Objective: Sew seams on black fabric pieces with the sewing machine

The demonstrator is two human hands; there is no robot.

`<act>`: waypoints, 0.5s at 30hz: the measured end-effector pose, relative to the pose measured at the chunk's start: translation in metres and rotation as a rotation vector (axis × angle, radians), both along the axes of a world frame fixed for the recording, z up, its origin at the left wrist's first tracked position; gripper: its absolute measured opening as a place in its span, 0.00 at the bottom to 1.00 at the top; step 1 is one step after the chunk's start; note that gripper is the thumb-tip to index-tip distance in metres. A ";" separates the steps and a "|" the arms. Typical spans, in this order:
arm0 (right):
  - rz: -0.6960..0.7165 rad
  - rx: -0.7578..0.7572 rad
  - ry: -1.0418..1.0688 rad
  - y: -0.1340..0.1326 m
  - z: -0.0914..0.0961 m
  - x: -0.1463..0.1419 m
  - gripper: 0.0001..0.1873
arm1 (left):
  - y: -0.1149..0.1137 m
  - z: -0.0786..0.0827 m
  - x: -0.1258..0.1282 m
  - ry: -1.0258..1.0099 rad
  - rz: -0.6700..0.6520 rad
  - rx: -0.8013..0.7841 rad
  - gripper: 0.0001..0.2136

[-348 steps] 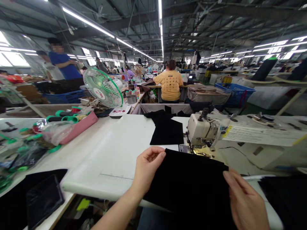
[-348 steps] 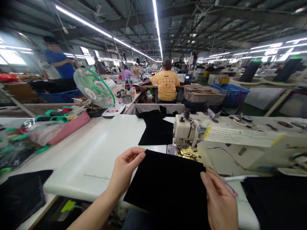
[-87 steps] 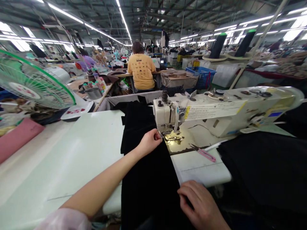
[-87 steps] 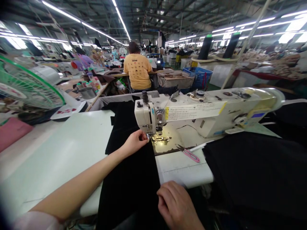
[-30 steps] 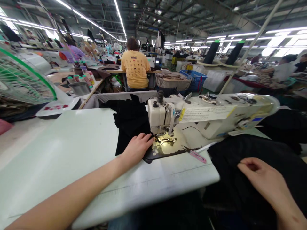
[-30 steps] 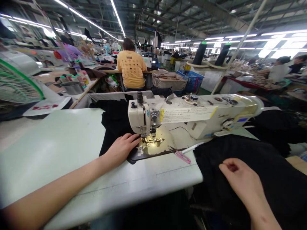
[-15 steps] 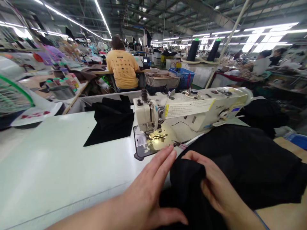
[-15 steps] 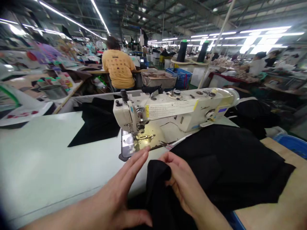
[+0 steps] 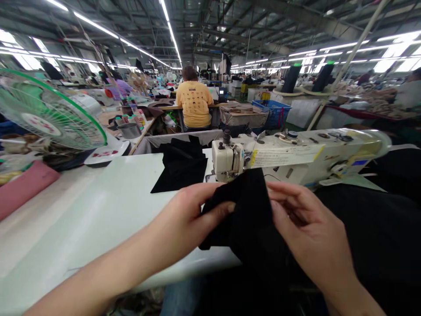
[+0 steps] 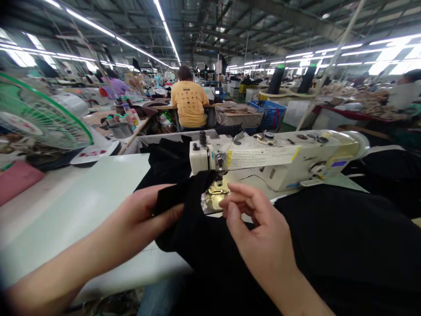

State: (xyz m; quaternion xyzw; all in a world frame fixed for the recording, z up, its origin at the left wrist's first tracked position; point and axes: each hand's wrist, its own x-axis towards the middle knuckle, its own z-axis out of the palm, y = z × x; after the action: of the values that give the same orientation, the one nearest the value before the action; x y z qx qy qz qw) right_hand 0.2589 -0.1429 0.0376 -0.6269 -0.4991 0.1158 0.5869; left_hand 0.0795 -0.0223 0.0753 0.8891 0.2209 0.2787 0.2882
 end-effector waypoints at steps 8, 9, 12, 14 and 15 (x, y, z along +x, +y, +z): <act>0.034 0.000 -0.255 0.017 0.011 -0.032 0.16 | -0.013 0.033 -0.004 0.112 0.216 0.251 0.06; -0.029 0.041 -0.216 0.021 0.011 -0.030 0.14 | -0.010 0.035 -0.007 0.130 0.209 0.237 0.05; -0.035 0.038 -0.110 0.039 0.019 -0.007 0.14 | 0.015 0.046 -0.015 0.168 0.175 0.119 0.04; -0.021 0.056 -0.150 0.050 0.031 0.011 0.11 | 0.035 0.061 -0.020 0.165 0.194 0.032 0.08; -0.054 0.106 -0.210 0.054 0.039 0.018 0.10 | 0.041 0.070 -0.023 0.130 0.224 0.012 0.09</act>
State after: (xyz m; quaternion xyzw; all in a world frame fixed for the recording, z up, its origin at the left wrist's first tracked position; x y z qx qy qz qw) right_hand 0.2772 -0.0892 0.0769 -0.6170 -0.5461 0.0073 0.5665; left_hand 0.0566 0.0191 0.1458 0.8768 0.3354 0.2521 0.2349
